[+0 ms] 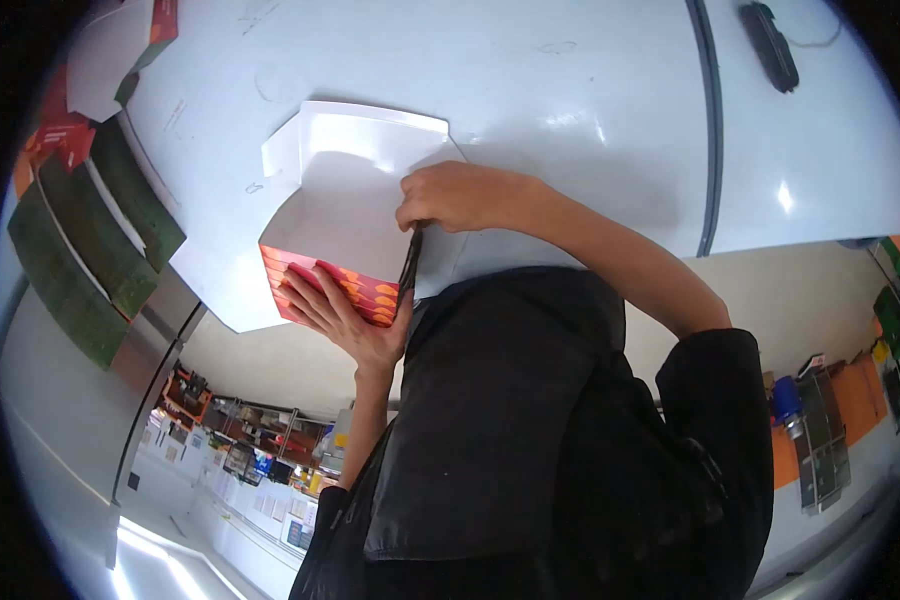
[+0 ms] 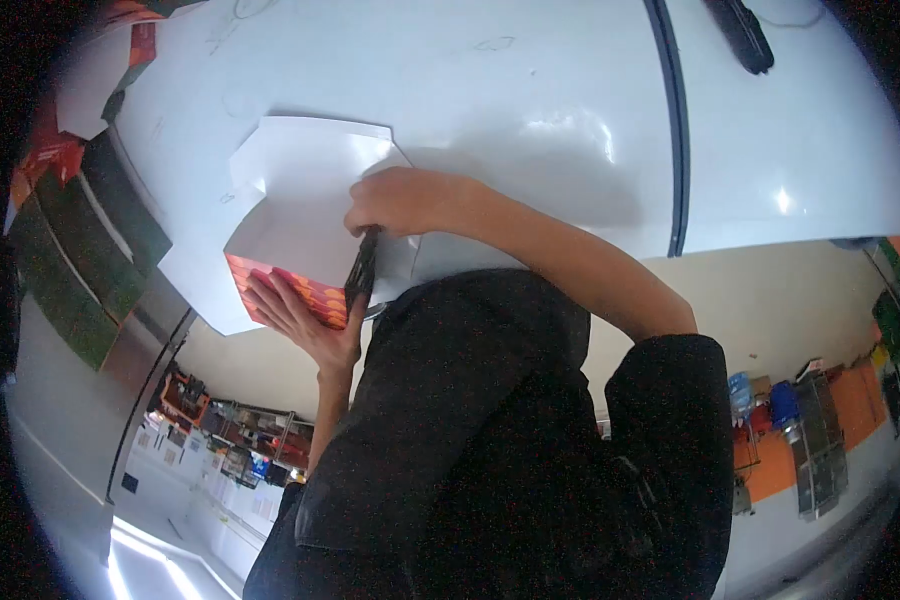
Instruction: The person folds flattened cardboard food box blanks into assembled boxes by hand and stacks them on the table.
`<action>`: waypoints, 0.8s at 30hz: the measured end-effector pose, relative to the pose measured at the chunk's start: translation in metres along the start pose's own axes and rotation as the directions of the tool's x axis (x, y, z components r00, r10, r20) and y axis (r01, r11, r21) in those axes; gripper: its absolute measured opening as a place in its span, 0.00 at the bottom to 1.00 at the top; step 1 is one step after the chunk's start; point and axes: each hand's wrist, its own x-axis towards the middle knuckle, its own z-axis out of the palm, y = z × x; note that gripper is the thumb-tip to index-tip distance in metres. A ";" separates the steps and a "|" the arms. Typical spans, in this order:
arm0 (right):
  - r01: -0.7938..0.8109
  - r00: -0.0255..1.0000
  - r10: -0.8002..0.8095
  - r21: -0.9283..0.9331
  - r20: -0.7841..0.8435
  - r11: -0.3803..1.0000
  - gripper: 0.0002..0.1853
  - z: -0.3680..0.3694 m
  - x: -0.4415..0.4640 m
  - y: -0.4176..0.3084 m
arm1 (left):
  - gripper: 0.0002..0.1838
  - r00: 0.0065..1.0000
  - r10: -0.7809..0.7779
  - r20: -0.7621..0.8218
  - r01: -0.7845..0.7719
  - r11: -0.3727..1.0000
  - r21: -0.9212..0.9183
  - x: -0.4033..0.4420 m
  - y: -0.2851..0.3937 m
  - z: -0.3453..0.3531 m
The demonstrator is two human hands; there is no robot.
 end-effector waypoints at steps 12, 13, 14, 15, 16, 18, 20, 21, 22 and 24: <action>0.226 0.972 -0.208 -0.192 0.108 0.955 0.12 0.002 0.006 -0.004 | 0.66 0.999 0.048 0.004 -0.048 0.998 0.030 0.006 0.006 -0.006; 0.236 0.969 -0.215 -0.192 0.121 0.953 0.12 0.002 0.008 -0.004 | 0.66 0.999 0.041 0.015 -0.042 0.999 0.030 0.006 0.006 -0.006; 0.243 0.966 -0.220 -0.192 0.134 0.951 0.12 0.001 0.010 -0.003 | 0.67 0.999 0.036 0.025 -0.037 0.999 0.029 0.005 0.006 -0.007; 0.251 0.963 -0.225 -0.193 0.147 0.949 0.12 0.001 0.011 -0.002 | 0.67 0.999 0.031 0.034 -0.032 0.999 0.028 0.004 0.005 -0.007; 0.223 0.970 -0.201 -0.172 0.139 0.959 0.12 0.002 0.012 -0.001 | 0.67 0.999 0.030 0.038 -0.031 0.999 0.027 0.004 0.004 -0.006; 0.170 0.980 -0.154 -0.129 0.124 0.977 0.12 0.003 0.014 0.000 | 0.67 0.999 0.026 0.046 -0.027 0.999 0.026 0.004 0.003 -0.006; 0.100 0.988 -0.083 -0.125 0.130 0.987 0.12 0.000 0.014 -0.006 | 0.68 0.999 0.022 0.043 -0.023 0.999 0.024 0.004 0.004 -0.007; 0.063 0.990 -0.046 -0.125 0.132 0.990 0.12 -0.003 0.015 -0.009 | 0.68 0.999 0.022 0.041 -0.023 0.999 0.022 0.005 0.005 -0.007; 0.060 0.990 -0.044 -0.123 0.134 0.991 0.11 -0.003 0.015 -0.009 | 0.68 0.999 0.017 0.041 -0.017 1.000 0.019 0.005 0.005 -0.007; 0.055 0.990 -0.039 -0.117 0.138 0.992 0.11 -0.002 0.015 -0.008 | 0.67 0.999 0.005 0.042 -0.006 1.000 0.013 0.004 0.006 -0.007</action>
